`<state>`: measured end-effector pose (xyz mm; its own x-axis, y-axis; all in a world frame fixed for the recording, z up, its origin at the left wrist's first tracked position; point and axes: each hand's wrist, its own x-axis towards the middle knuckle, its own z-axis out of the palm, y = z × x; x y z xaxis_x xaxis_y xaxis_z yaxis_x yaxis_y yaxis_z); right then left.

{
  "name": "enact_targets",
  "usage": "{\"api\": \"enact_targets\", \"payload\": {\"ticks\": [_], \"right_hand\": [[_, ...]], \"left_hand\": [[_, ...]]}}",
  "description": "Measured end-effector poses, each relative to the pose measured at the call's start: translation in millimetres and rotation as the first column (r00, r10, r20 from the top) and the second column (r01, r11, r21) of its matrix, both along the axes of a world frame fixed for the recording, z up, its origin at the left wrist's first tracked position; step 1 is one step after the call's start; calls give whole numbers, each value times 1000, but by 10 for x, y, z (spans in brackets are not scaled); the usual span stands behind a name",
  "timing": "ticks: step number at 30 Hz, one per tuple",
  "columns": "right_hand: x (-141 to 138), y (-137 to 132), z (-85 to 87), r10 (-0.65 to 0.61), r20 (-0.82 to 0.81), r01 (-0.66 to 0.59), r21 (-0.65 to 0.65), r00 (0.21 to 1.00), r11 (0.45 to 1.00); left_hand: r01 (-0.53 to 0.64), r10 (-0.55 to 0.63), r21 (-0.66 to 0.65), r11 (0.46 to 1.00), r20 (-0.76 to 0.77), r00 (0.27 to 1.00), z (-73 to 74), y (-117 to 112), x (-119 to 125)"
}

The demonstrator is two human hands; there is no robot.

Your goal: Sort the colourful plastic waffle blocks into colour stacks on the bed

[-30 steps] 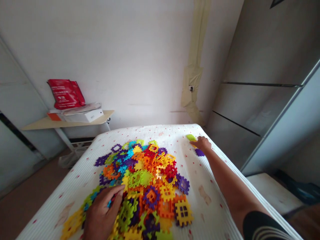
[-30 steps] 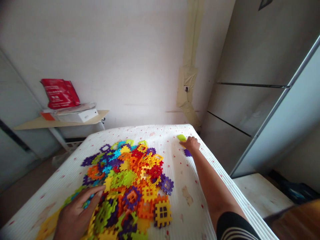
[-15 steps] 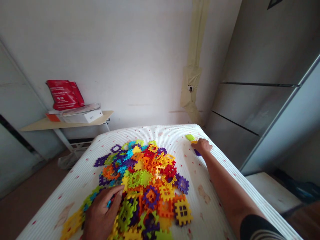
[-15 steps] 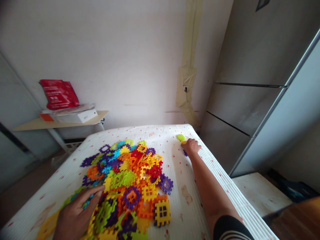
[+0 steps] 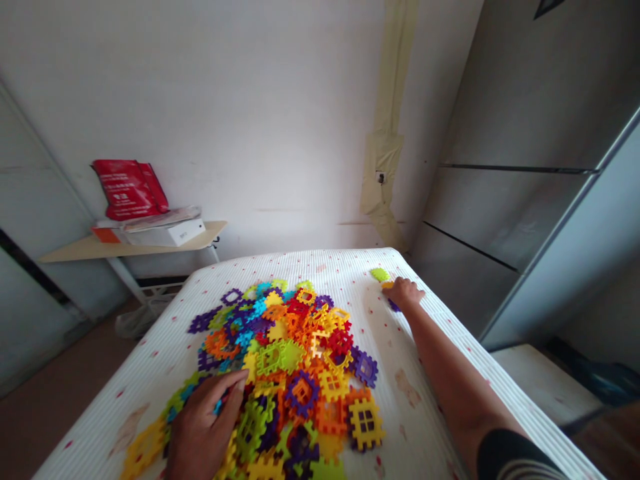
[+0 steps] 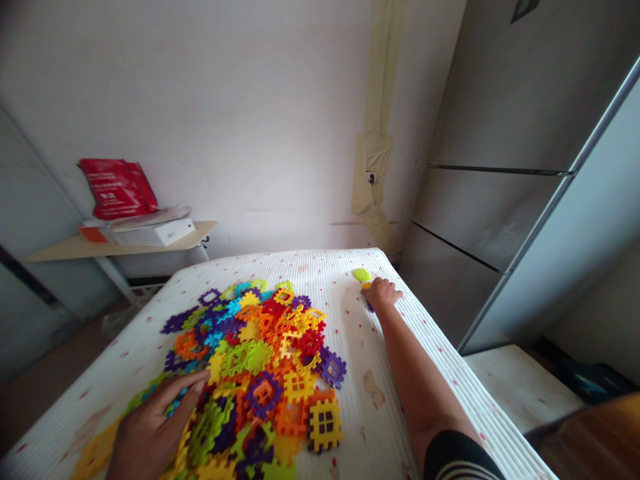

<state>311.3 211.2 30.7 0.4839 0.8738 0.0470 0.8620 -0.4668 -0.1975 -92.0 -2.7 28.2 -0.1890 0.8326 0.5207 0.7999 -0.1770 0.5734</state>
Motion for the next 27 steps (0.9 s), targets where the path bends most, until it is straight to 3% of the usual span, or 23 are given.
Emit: {"api": "enact_targets", "payload": {"ticks": [5,10,17,27], "right_hand": [[9,134,154,2,-6,-2,33,1000,999],[-23,478,289,184,-14,-183,53,983,982],[-46,787,122,251,-58,-255,-75,966,964],[53,836,34,281,-23,-282,-93,959,955]], "left_hand": [[5,-5,-5,1000,-11,1000,8,-6,-3],[-3,3,-16,1000,-26,1000,23,-9,-3],[-32,31,-42,999,-29,999,16,-17,-20],[-30,29,-47,998,-10,1000,-17,-4,-23]]}}
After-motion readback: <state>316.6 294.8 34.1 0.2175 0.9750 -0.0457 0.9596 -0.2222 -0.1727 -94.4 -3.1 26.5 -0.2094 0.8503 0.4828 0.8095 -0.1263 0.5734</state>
